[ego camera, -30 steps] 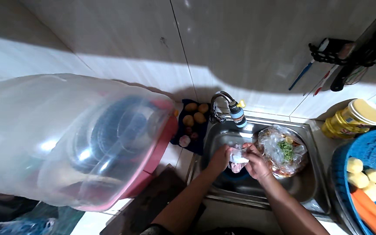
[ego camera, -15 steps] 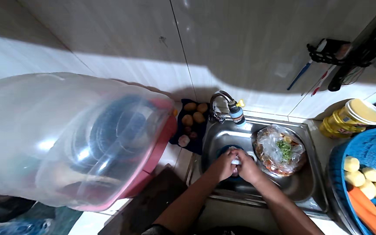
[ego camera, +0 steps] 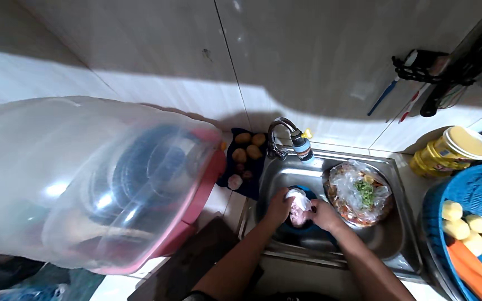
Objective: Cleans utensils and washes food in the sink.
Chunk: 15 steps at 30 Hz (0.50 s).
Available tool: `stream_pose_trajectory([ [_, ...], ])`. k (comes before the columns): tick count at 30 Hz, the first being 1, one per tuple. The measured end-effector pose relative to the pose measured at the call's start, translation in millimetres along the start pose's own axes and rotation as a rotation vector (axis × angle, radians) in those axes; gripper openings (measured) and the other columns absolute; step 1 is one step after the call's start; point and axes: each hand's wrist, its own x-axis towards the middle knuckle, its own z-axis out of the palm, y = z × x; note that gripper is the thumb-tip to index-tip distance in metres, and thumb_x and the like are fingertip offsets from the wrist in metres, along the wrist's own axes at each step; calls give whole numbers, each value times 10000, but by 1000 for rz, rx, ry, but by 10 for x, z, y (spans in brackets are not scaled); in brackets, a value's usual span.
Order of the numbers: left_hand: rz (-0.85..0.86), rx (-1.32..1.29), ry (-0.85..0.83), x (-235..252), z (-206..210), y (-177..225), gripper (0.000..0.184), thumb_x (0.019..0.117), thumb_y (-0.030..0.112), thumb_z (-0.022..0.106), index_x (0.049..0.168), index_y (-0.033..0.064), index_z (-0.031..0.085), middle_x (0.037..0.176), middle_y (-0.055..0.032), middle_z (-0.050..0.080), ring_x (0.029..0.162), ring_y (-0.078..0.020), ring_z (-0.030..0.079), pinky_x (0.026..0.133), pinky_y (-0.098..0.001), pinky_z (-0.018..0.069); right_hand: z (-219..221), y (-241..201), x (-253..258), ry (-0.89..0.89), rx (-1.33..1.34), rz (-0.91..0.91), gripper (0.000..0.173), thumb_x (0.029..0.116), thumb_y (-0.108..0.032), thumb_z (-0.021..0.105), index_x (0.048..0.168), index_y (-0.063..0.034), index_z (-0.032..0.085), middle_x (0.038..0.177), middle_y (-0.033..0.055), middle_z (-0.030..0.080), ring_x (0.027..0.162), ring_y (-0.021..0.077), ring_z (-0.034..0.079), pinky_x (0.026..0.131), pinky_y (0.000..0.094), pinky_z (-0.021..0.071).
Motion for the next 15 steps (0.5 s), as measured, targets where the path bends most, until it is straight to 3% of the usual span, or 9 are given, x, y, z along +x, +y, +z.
stream_pose_trajectory([
  [3, -24, -76, -54, 6, -47, -5, 295, 1008, 468, 593, 1228, 275, 633, 1053, 43, 719, 954, -99, 693, 833, -366, 616, -132, -26, 75, -89, 179, 165, 442, 872, -523, 753, 1163, -212, 639, 927, 76, 743, 699, 261, 747, 627, 511, 653],
  [7, -30, -125, -133, 29, -90, 45, 331, 1027, 490, 553, 1263, 269, 625, 1083, 31, 723, 974, -112, 697, 859, -380, 614, -275, -214, 165, 5, 284, 203, 350, 960, -401, 673, 1209, -167, 600, 928, 103, 742, 668, 272, 748, 595, 480, 659],
  [12, -29, -141, -207, 62, -139, 32, 389, 1044, 516, 509, 1338, 287, 618, 1161, 33, 725, 1038, -114, 699, 914, -386, 609, -385, -462, 273, 164, 324, 89, 234, 971, -314, 652, 1129, -151, 596, 843, 61, 718, 647, 204, 726, 588, 422, 648],
  [15, 46, 27, -247, 49, -96, -26, 408, 1057, 542, 444, 1331, 289, 608, 1108, 43, 728, 1002, -97, 701, 896, -384, 611, -546, -648, 280, 262, 271, -14, 147, 964, -244, 612, 1085, -162, 619, 809, 8, 701, 667, 139, 703, 597, 374, 624],
])
